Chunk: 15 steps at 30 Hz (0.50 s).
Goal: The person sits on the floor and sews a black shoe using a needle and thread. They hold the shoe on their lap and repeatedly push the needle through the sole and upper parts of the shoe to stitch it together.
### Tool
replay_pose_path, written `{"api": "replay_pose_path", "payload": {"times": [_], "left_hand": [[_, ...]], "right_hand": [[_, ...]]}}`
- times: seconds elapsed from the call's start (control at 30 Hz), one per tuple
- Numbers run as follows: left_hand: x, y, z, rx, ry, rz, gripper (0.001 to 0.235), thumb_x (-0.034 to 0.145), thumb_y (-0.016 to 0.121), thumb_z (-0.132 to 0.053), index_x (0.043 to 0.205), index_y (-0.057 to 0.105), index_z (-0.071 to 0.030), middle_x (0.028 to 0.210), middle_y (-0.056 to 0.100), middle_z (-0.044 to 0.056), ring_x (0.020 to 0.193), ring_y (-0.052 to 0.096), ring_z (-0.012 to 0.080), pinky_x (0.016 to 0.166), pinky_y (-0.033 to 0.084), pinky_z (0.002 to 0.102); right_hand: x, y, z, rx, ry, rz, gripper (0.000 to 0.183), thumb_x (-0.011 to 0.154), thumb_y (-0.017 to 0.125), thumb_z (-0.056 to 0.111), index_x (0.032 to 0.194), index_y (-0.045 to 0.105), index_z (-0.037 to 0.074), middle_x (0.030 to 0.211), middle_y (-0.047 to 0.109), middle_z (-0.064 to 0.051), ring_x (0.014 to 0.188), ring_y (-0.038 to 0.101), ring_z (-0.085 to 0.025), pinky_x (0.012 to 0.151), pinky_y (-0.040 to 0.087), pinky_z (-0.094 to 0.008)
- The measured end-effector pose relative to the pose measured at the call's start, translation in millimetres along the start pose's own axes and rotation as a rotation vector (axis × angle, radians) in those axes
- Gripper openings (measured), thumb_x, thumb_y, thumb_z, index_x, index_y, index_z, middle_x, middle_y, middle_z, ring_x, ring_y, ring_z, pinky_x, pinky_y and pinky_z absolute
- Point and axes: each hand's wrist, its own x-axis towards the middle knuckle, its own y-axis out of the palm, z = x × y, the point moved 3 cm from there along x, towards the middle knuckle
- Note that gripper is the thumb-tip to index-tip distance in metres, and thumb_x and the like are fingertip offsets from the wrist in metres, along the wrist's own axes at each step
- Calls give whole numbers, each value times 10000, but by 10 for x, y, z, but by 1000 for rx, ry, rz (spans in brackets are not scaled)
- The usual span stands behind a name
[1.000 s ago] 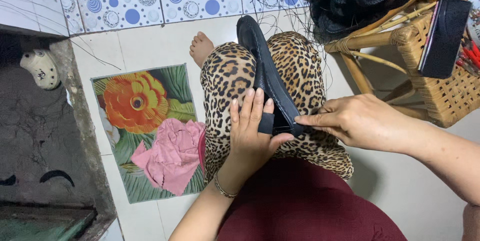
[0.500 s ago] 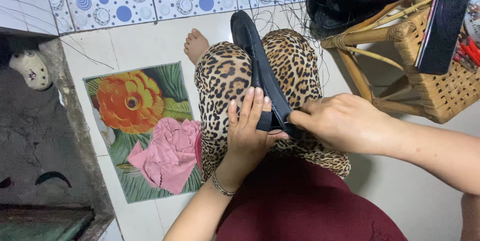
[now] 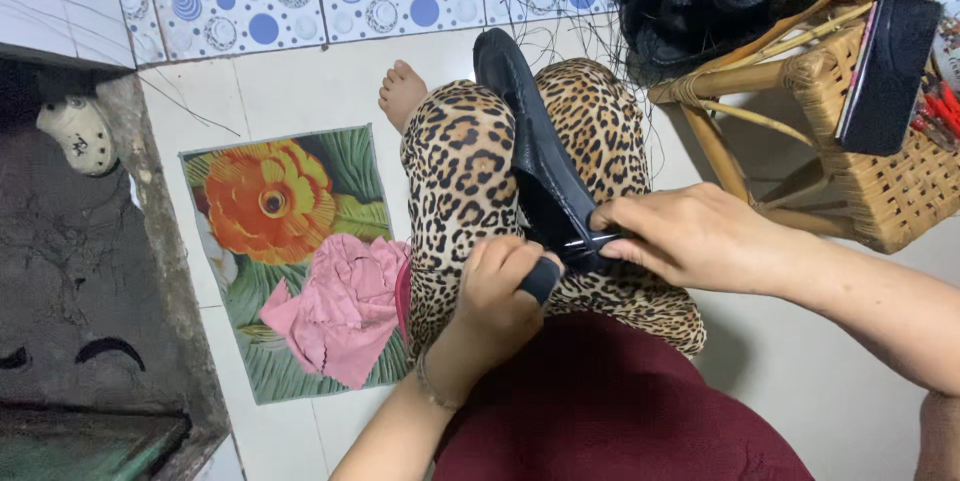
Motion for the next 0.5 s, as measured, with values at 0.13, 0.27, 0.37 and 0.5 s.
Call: {"api": "replay_pose_path", "payload": {"times": [0.13,0.27,0.37,0.5], "left_hand": [[404,-248,-131,-873,-526,194,199,885,793,-189,1032,756,-62,925,749,33,893,734,276,774,588,354],[-12,44,65,-1342,-866,85,147,925,718,-46,968,710,94,748,694,168,634,658,191,546,544,274],[219,-48,104,-913,-787,52,142,943,695,-35,1043,721,62,702,691,138,618,677,212,503,533,254],[416,-244,70,-722,-647,131,46,869,778,-26,913,766,-25,755,714,119,666,716,248,560,577,325]], "right_hand": [[-11,79,-30,55,1,-35,259,971,627,345,1127,628,138,762,723,-145,688,760,-366,590,617,-508],[-24,90,-21,37,-42,-63,240,980,621,321,1116,631,124,762,720,-134,694,762,-354,579,619,-478],[-51,93,-5,35,-59,-81,235,975,629,310,1121,634,126,772,728,-127,708,766,-348,581,622,-472],[-42,95,17,38,-57,-102,222,970,642,296,1110,643,124,781,738,-118,712,770,-336,582,625,-456]]}}
